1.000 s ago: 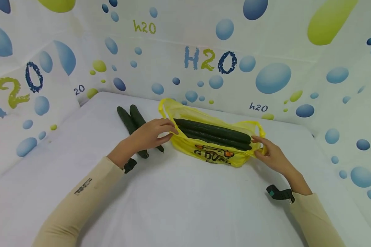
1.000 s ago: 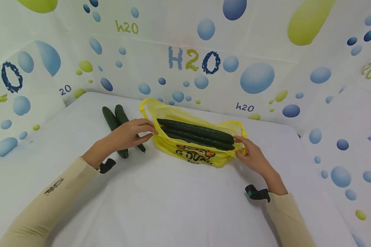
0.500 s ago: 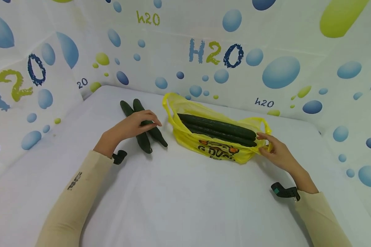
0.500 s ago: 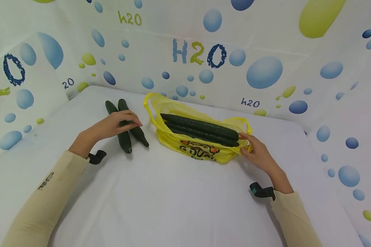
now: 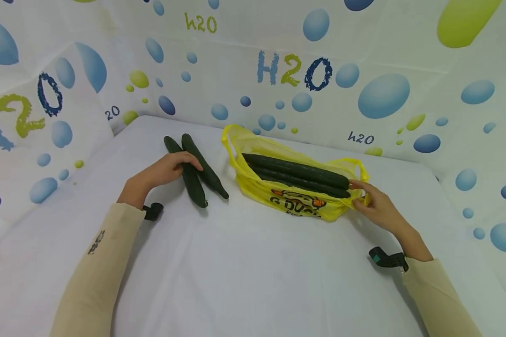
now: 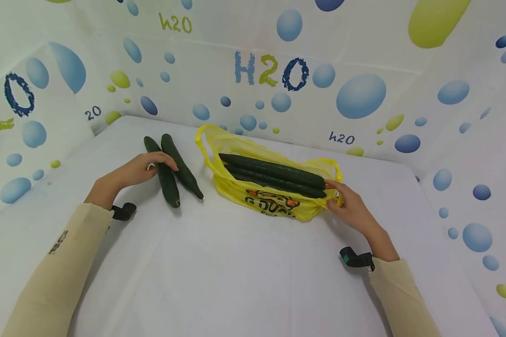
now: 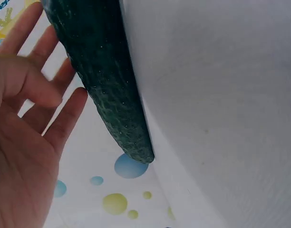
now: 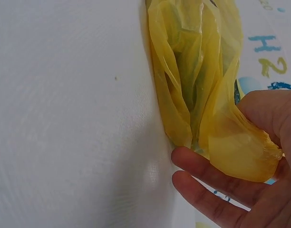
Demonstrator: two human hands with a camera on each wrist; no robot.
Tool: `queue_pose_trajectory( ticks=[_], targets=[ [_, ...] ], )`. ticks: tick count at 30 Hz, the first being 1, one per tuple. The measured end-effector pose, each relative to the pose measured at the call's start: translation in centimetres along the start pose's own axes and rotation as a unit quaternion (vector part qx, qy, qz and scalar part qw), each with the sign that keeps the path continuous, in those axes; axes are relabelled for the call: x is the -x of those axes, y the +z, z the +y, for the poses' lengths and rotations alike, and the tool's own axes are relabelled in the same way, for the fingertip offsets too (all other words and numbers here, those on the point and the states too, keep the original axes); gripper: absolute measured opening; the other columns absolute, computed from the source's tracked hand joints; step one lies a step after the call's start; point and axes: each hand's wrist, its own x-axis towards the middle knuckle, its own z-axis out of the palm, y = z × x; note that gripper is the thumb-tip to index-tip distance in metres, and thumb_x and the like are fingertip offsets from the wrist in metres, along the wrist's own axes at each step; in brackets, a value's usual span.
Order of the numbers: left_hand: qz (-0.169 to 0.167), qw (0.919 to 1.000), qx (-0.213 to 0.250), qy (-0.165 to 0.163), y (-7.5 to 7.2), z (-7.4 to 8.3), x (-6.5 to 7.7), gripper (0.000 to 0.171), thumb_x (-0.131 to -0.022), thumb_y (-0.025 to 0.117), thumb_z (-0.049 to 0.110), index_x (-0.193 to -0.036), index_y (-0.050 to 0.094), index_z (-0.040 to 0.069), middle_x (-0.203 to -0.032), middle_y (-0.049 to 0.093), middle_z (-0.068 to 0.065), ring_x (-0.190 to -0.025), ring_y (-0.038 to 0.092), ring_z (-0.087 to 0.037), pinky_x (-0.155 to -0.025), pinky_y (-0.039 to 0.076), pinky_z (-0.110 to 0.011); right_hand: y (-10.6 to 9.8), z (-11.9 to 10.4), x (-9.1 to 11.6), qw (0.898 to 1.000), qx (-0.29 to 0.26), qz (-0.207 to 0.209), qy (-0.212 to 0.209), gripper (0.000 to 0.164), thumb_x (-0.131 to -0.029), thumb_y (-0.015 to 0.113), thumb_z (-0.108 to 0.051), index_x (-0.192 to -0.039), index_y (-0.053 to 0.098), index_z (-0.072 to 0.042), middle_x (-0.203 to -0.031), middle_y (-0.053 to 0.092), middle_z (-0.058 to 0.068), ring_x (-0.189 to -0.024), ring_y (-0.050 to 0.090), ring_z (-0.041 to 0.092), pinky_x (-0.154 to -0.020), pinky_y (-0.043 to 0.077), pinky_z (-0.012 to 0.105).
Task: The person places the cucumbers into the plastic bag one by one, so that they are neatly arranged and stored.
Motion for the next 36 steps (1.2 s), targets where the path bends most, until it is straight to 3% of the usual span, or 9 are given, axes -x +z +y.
queue_pose_trajectory(
  ticks=[4,8,12,19,25,32,36],
  targets=[
    [-0.019,0.9969,-0.067,-0.038,-0.10,-0.04,0.01,0.053,-0.077,0.036,-0.026,-0.109,0.068,0.001,-0.119,0.060,-0.017,-0.119,0.051,-0.038,-0.101,0.038,-0.052,-0.11,-0.04,0.00,1.000,0.000,0.001,0.000,0.053,-0.092,0.062,-0.002,-0.143,0.044,-0.003,-0.127,0.057,0.024,-0.069,0.041,0.013,-0.060,0.039,0.023],
    [-0.041,0.9875,-0.138,-0.063,0.02,0.06,0.13,0.045,-0.078,0.051,-0.024,-0.112,0.067,0.002,-0.123,0.056,-0.019,-0.122,0.046,-0.042,-0.102,0.037,-0.057,-0.14,-0.09,0.18,1.000,-0.004,-0.001,0.007,0.054,-0.092,0.062,-0.002,-0.143,0.044,-0.003,-0.127,0.057,0.024,-0.070,0.042,0.013,-0.060,0.038,0.022],
    [-0.042,0.9870,-0.147,-0.048,0.07,0.05,0.24,0.039,-0.078,0.063,-0.019,-0.111,0.067,0.001,-0.123,0.054,-0.021,-0.124,0.043,-0.045,-0.104,0.035,-0.059,-0.14,-0.22,0.24,1.000,0.004,-0.003,0.010,0.054,-0.092,0.062,-0.003,-0.143,0.044,-0.003,-0.128,0.057,0.024,-0.071,0.042,0.013,-0.061,0.040,0.022],
    [-0.029,0.9871,-0.156,-0.021,-0.36,0.11,0.45,0.036,-0.078,0.071,-0.015,-0.108,0.069,0.002,-0.118,0.055,-0.019,-0.120,0.044,-0.043,-0.105,0.034,-0.059,-0.08,-0.31,0.13,1.000,0.011,-0.006,0.018,0.053,-0.094,0.061,-0.004,-0.144,0.043,-0.004,-0.128,0.057,0.024,-0.072,0.043,0.014,-0.064,0.042,0.023],
    [-0.037,0.9851,-0.168,-0.006,-0.48,0.01,0.65,0.034,-0.078,0.073,-0.013,-0.107,0.068,0.003,-0.118,0.057,-0.017,-0.119,0.046,-0.041,-0.104,0.036,-0.057,0.29,-0.01,0.39,1.000,0.012,-0.007,0.023,0.053,-0.094,0.060,-0.004,-0.144,0.042,-0.004,-0.128,0.057,0.023,-0.071,0.044,0.014,-0.063,0.043,0.023],
    [-0.067,0.9856,-0.150,-0.040,-0.67,0.01,0.96,0.035,-0.081,0.071,-0.012,-0.110,0.067,0.005,-0.125,0.058,-0.016,-0.124,0.046,-0.037,-0.105,0.037,-0.054,0.28,-0.47,0.61,1.000,0.004,-0.005,0.021,0.052,-0.094,0.061,-0.004,-0.143,0.044,-0.004,-0.127,0.058,0.023,-0.071,0.044,0.012,-0.065,0.044,0.022],
    [-0.072,0.9822,-0.166,-0.048,-0.61,-0.04,0.92,0.035,-0.082,0.072,-0.008,-0.113,0.067,0.009,-0.127,0.058,-0.015,-0.125,0.046,-0.037,-0.103,0.035,-0.060,0.13,-0.63,0.37,1.000,0.010,0.001,0.012,0.052,-0.093,0.061,-0.002,-0.142,0.045,-0.003,-0.126,0.059,0.023,-0.070,0.044,0.012,-0.065,0.044,0.022]
  ],
)
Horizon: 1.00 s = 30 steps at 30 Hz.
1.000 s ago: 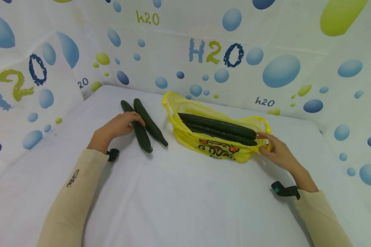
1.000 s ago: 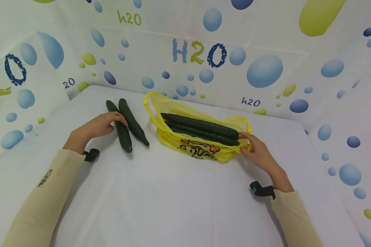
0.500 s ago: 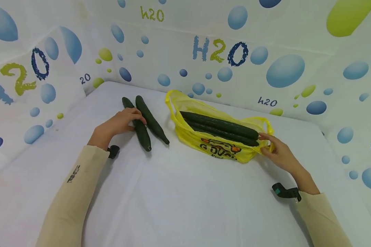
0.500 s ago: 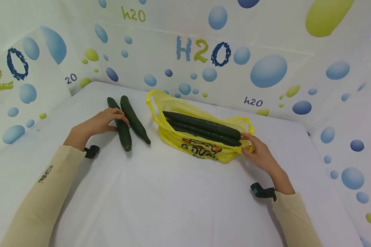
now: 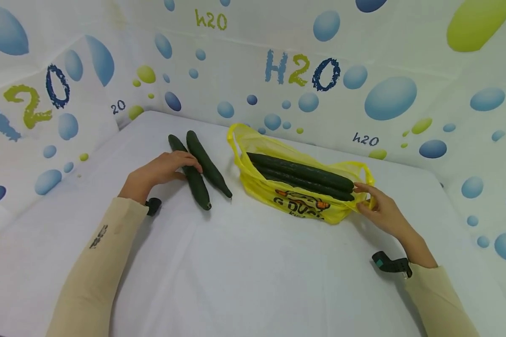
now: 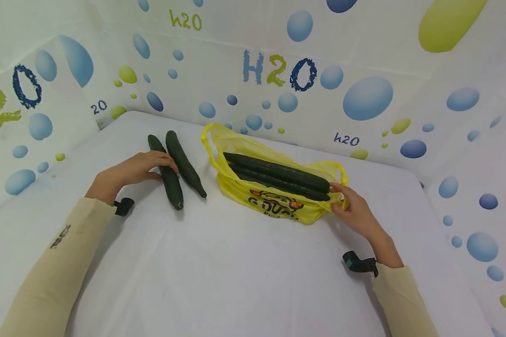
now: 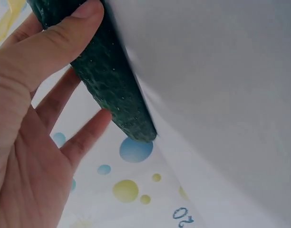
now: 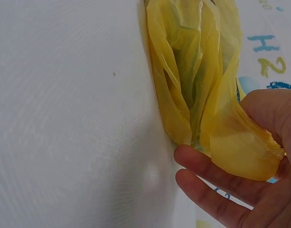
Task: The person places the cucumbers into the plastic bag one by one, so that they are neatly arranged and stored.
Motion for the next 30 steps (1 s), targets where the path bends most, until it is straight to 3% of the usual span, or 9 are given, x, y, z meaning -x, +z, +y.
queue_pose_trajectory(
  ticks=[7,15,18,24,30],
  targets=[
    [-0.019,0.9996,-0.008,-0.021,0.0,0.7,-0.3,0.036,-0.084,0.073,-0.002,-0.116,0.067,0.013,-0.132,0.056,-0.015,-0.129,0.040,-0.039,-0.103,0.026,-0.068,-0.2,0.3,-0.2,1.000,0.003,0.002,0.001,0.052,-0.093,0.061,-0.004,-0.142,0.044,-0.004,-0.126,0.058,0.022,-0.073,0.044,0.014,-0.066,0.044,0.023],
    [-0.048,0.9988,0.002,-0.012,0.2,1.1,-0.6,0.039,-0.082,0.077,0.005,-0.118,0.066,0.014,-0.130,0.055,-0.012,-0.129,0.041,-0.039,-0.107,0.015,-0.068,-0.1,0.5,-0.1,1.000,-0.001,-0.006,0.005,0.053,-0.093,0.061,-0.003,-0.143,0.043,-0.004,-0.127,0.058,0.023,-0.077,0.044,0.020,-0.066,0.043,0.023],
    [-0.050,0.9986,0.010,0.015,0.3,1.1,-0.6,0.038,-0.082,0.077,0.006,-0.118,0.067,0.012,-0.125,0.057,-0.012,-0.123,0.049,-0.038,-0.107,0.019,-0.066,0.0,0.5,-0.1,1.000,0.000,-0.007,0.004,0.053,-0.093,0.061,-0.002,-0.143,0.044,-0.003,-0.126,0.058,0.024,-0.077,0.044,0.019,-0.066,0.043,0.023],
    [-0.042,0.9966,0.041,0.058,0.3,0.8,-0.4,0.037,-0.080,0.078,0.004,-0.116,0.069,0.010,-0.118,0.059,-0.007,-0.112,0.055,-0.030,-0.101,0.040,-0.052,0.2,0.1,-0.3,1.000,-0.008,-0.010,0.006,0.052,-0.094,0.061,-0.004,-0.143,0.044,-0.004,-0.126,0.058,0.023,-0.076,0.044,0.018,-0.064,0.039,0.023],
    [-0.059,0.9913,0.095,0.070,0.4,1.2,-0.8,0.036,-0.081,0.079,0.009,-0.115,0.068,0.011,-0.116,0.057,-0.004,-0.115,0.052,-0.028,-0.102,0.039,-0.051,0.1,-0.1,-0.1,1.000,-0.009,-0.014,0.018,0.052,-0.094,0.061,-0.005,-0.143,0.043,-0.004,-0.127,0.058,0.024,-0.076,0.044,0.019,-0.063,0.040,0.023]
  ],
)
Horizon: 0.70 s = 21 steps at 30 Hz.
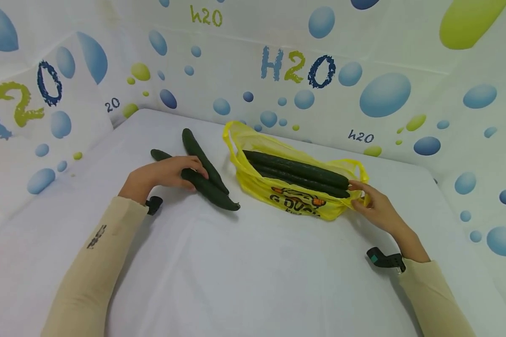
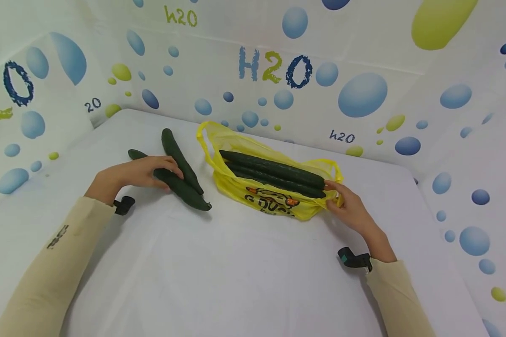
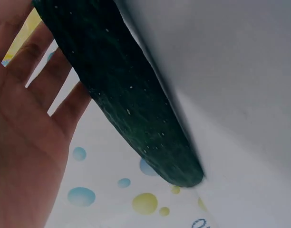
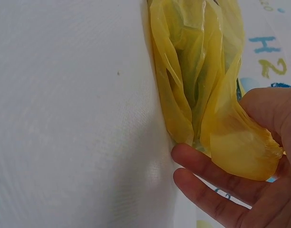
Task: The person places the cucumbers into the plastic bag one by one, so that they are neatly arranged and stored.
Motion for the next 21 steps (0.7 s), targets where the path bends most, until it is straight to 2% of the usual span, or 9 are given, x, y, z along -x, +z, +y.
queue_pose_trajectory(
  ticks=[7,18,21],
  targets=[
    [-0.001,0.9993,0.036,-0.005,0.3,0.7,-0.1,0.035,-0.081,0.079,0.010,-0.114,0.067,0.011,-0.111,0.056,-0.003,-0.109,0.052,-0.026,-0.099,0.040,-0.049,0.2,0.3,-0.4,1.000,0.003,0.007,-0.020,0.052,-0.093,0.061,-0.002,-0.142,0.044,-0.002,-0.125,0.059,0.024,-0.074,0.045,0.019,-0.063,0.039,0.023],
    [-0.015,0.9968,0.064,-0.045,1.0,1.3,-0.8,0.037,-0.084,0.079,0.022,-0.118,0.066,0.017,-0.109,0.054,-0.003,-0.111,0.051,-0.027,-0.098,0.040,-0.049,0.2,0.2,-0.2,1.000,0.001,0.003,-0.009,0.051,-0.094,0.060,-0.002,-0.143,0.044,-0.001,-0.126,0.059,0.025,-0.081,0.046,0.023,-0.067,0.040,0.025],
    [-0.018,0.9968,0.063,-0.045,1.0,1.6,-1.1,0.037,-0.084,0.078,0.021,-0.118,0.065,0.017,-0.110,0.053,-0.003,-0.112,0.050,-0.027,-0.098,0.040,-0.049,0.0,0.1,-0.1,1.000,0.001,0.002,-0.005,0.051,-0.094,0.060,-0.003,-0.143,0.044,-0.002,-0.126,0.059,0.025,-0.081,0.047,0.024,-0.067,0.040,0.026]
  ],
)
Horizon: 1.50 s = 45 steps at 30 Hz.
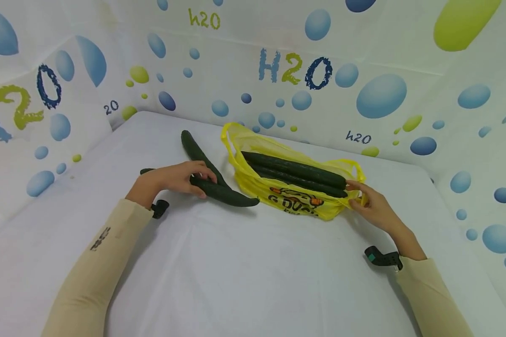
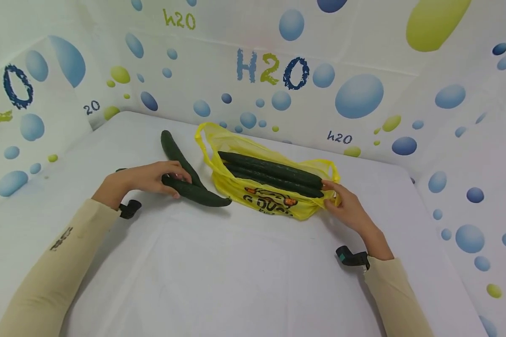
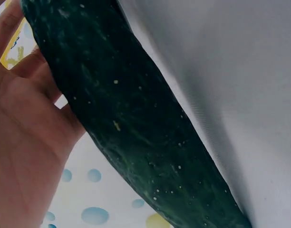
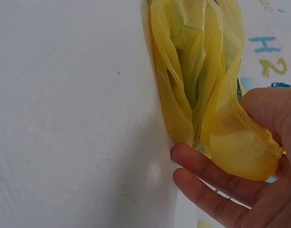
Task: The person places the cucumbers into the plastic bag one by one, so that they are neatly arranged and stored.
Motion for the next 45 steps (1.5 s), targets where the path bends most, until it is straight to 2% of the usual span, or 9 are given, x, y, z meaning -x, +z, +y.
queue_pose_trajectory(
  ticks=[7,16,22,25,29,32,45],
  targets=[
    [-0.008,0.9995,-0.003,0.032,0.2,0.8,-0.7,0.040,-0.084,0.079,0.017,-0.121,0.064,0.012,-0.116,0.054,-0.006,-0.109,0.050,-0.025,-0.098,0.041,-0.046,-0.3,0.1,0.3,1.000,-0.007,-0.002,0.006,0.051,-0.095,0.060,-0.004,-0.143,0.044,-0.002,-0.127,0.058,0.025,-0.087,0.049,0.026,-0.070,0.040,0.026],
    [-0.013,0.9972,-0.011,0.072,0.3,2.1,-0.7,0.041,-0.083,0.078,0.011,-0.122,0.064,0.006,-0.122,0.061,-0.007,-0.110,0.054,-0.025,-0.100,0.043,-0.046,-0.1,0.3,0.0,1.000,-0.021,-0.002,-0.015,0.052,-0.094,0.061,-0.002,-0.143,0.044,-0.001,-0.127,0.059,0.025,-0.094,0.053,0.026,-0.074,0.045,0.018],
    [-0.007,0.9932,-0.035,0.111,0.3,3.3,-0.8,0.040,-0.085,0.077,0.014,-0.122,0.063,0.006,-0.118,0.062,-0.006,-0.105,0.057,-0.023,-0.095,0.047,-0.045,-0.1,0.3,0.0,1.000,-0.016,-0.005,-0.012,0.051,-0.094,0.060,-0.002,-0.143,0.044,-0.001,-0.127,0.058,0.025,-0.088,0.051,0.024,-0.070,0.045,0.020],
    [-0.004,0.9915,-0.042,0.123,0.4,3.9,-0.9,0.040,-0.086,0.076,0.015,-0.123,0.063,0.007,-0.117,0.061,-0.006,-0.104,0.057,-0.022,-0.093,0.047,-0.044,-0.1,0.3,-0.1,1.000,-0.012,-0.003,-0.014,0.051,-0.094,0.060,-0.001,-0.143,0.044,-0.001,-0.127,0.058,0.025,-0.092,0.052,0.025,-0.074,0.044,0.020],
    [-0.006,0.9908,-0.051,0.126,0.5,4.7,-1.3,0.041,-0.086,0.076,0.015,-0.123,0.063,0.008,-0.120,0.061,-0.005,-0.105,0.057,-0.021,-0.095,0.047,-0.043,-0.2,0.2,-0.1,1.000,-0.013,-0.006,-0.010,0.051,-0.094,0.059,-0.001,-0.143,0.044,0.000,-0.128,0.058,0.026,-0.100,0.054,0.030,-0.082,0.043,0.026],
    [-0.009,0.9899,-0.060,0.128,0.6,5.3,-1.6,0.041,-0.086,0.076,0.015,-0.124,0.063,0.008,-0.121,0.060,-0.006,-0.106,0.056,-0.022,-0.095,0.047,-0.043,-0.1,0.1,0.0,1.000,-0.015,-0.006,-0.009,0.051,-0.094,0.059,-0.001,-0.143,0.043,0.000,-0.128,0.057,0.026,-0.098,0.054,0.030,-0.081,0.044,0.029],
    [-0.016,0.9815,-0.093,0.167,0.6,8.0,-3.1,0.042,-0.087,0.076,0.017,-0.125,0.061,0.006,-0.122,0.060,-0.007,-0.107,0.056,-0.024,-0.095,0.047,-0.043,0.1,0.3,0.1,1.000,-0.010,0.007,-0.023,0.051,-0.092,0.060,0.001,-0.141,0.044,0.001,-0.125,0.059,0.026,-0.078,0.047,0.017,-0.065,0.044,0.022]
  ],
)
